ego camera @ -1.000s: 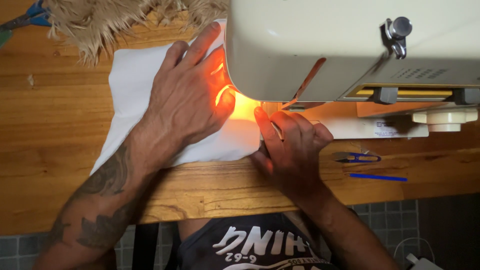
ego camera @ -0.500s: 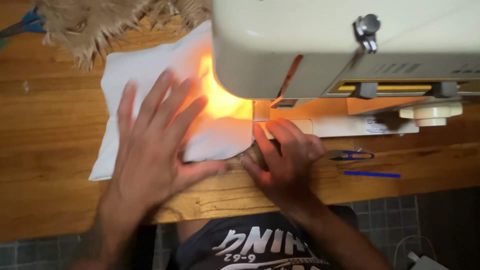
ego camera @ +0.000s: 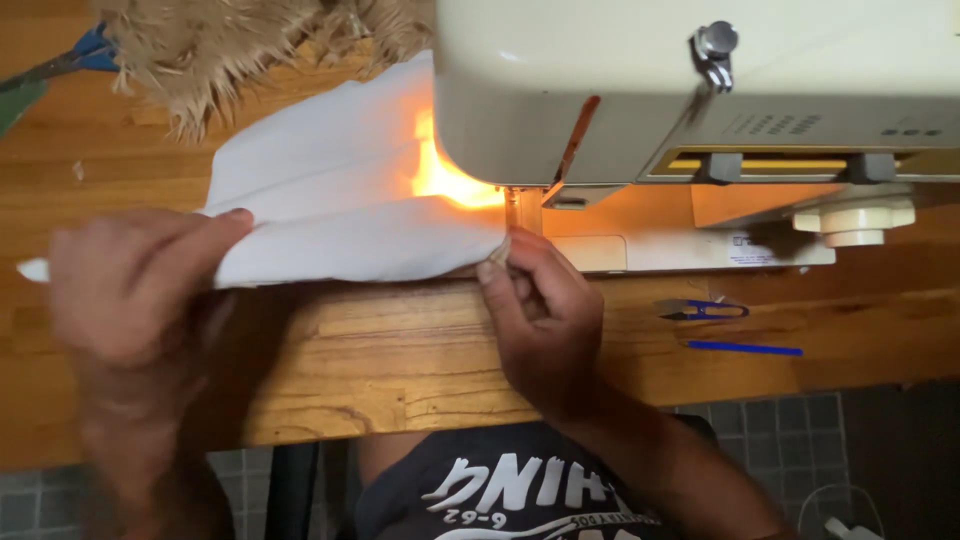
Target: Sewing a piece of white fabric using a sewing machine
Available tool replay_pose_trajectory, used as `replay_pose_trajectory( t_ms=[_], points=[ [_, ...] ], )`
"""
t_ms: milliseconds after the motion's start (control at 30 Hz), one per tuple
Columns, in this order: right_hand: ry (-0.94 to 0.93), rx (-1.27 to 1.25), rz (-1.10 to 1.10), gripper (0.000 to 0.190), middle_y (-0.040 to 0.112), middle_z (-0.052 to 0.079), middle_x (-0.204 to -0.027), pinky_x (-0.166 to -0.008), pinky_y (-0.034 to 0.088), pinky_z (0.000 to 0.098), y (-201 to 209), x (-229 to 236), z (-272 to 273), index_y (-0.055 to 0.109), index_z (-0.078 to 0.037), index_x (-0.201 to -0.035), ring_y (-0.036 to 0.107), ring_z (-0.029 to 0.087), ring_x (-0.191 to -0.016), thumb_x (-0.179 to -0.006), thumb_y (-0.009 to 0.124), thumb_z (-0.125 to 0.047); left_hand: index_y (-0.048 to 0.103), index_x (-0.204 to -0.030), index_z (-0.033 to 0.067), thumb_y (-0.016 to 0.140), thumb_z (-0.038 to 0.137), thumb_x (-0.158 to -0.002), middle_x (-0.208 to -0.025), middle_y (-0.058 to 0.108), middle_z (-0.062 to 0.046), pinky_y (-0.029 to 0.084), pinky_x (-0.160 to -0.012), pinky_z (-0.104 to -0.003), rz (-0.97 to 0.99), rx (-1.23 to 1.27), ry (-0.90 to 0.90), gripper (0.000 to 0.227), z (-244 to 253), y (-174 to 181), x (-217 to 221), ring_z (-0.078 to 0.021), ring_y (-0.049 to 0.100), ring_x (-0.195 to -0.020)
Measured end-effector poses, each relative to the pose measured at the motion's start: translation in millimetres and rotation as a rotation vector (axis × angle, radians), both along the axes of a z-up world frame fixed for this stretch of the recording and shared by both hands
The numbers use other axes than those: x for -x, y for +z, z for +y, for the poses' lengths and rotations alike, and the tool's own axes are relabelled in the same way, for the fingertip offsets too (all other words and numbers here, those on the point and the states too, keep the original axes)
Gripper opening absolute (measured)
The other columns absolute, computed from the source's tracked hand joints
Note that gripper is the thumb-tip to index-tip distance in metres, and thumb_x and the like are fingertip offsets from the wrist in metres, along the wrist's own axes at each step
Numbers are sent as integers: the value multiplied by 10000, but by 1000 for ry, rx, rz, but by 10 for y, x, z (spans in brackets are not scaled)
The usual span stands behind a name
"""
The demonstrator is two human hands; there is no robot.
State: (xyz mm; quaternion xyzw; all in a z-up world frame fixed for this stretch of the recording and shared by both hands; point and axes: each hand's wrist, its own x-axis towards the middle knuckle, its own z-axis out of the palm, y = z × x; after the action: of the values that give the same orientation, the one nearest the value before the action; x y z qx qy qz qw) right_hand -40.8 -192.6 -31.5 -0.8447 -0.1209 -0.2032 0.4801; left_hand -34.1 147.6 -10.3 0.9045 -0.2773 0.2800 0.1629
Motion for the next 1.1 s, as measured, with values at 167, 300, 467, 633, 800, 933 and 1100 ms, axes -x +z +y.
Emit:
replay_pose_trajectory(
  t_ms=[167,300,467,633,800,933,1100],
  points=[
    [140,-742,616,159,632,151,-498,-392,405,291,-28,14,-42,583,-82,-1179,615,217,-367,-1151,611,-236,919,-1414,-30,710,327,-1236,-1187,823,-241,481,-919,-568,48,-42,-114,451,7,321,-225,-423,678,-962],
    [274,-1113,625,94,787,118,-1119,-284,293,340,-240,27,-15,538,-133,-1251,588,250,-358,-1211,581,-205,894,-1387,-58,974,309,-1098,-1074,762,-233,447,-840,-536,120,6,-188,475,20,420,-311,-400,630,-910],
    [338,-1236,692,474,750,115,-979,-452,393,310,-139,62,91,534,-79,-1517,494,159,-491,-1051,619,-49,935,-1223,-48,881,301,-1158,-943,731,-200,401,-791,-534,63,-35,-229,358,-33,562,-359,-371,621,-812],
    [537,-1140,716,784,666,254,-1581,-743,557,376,-209,163,169,418,-70,-1691,766,332,-821,-988,742,53,883,-1133,-90,855,264,-1139,-894,697,-204,368,-743,-512,89,19,-259,355,-142,581,-338,-378,580,-766],
    [270,-965,690,244,731,95,-683,-593,553,308,-69,67,338,717,-14,-1235,635,167,-581,-1061,800,-164,876,-1134,-125,856,214,-1142,-891,716,-223,406,-728,-505,113,29,-290,339,-109,683,-412,-365,602,-761],
    [76,-774,435,143,679,107,-1045,-642,550,262,-76,121,367,798,47,-1194,666,138,-738,-1114,753,-63,812,-997,-75,818,131,-1237,-890,710,-190,468,-806,-530,118,8,-267,316,-85,630,-528,-388,629,-797],
    [151,-717,372,195,708,175,-1266,-798,743,320,-235,195,349,819,77,-1212,788,232,-859,-1114,765,-82,756,-921,-16,751,133,-1250,-824,659,-129,425,-792,-498,256,23,-213,362,-31,361,-573,-322,562,-758]
  ],
)
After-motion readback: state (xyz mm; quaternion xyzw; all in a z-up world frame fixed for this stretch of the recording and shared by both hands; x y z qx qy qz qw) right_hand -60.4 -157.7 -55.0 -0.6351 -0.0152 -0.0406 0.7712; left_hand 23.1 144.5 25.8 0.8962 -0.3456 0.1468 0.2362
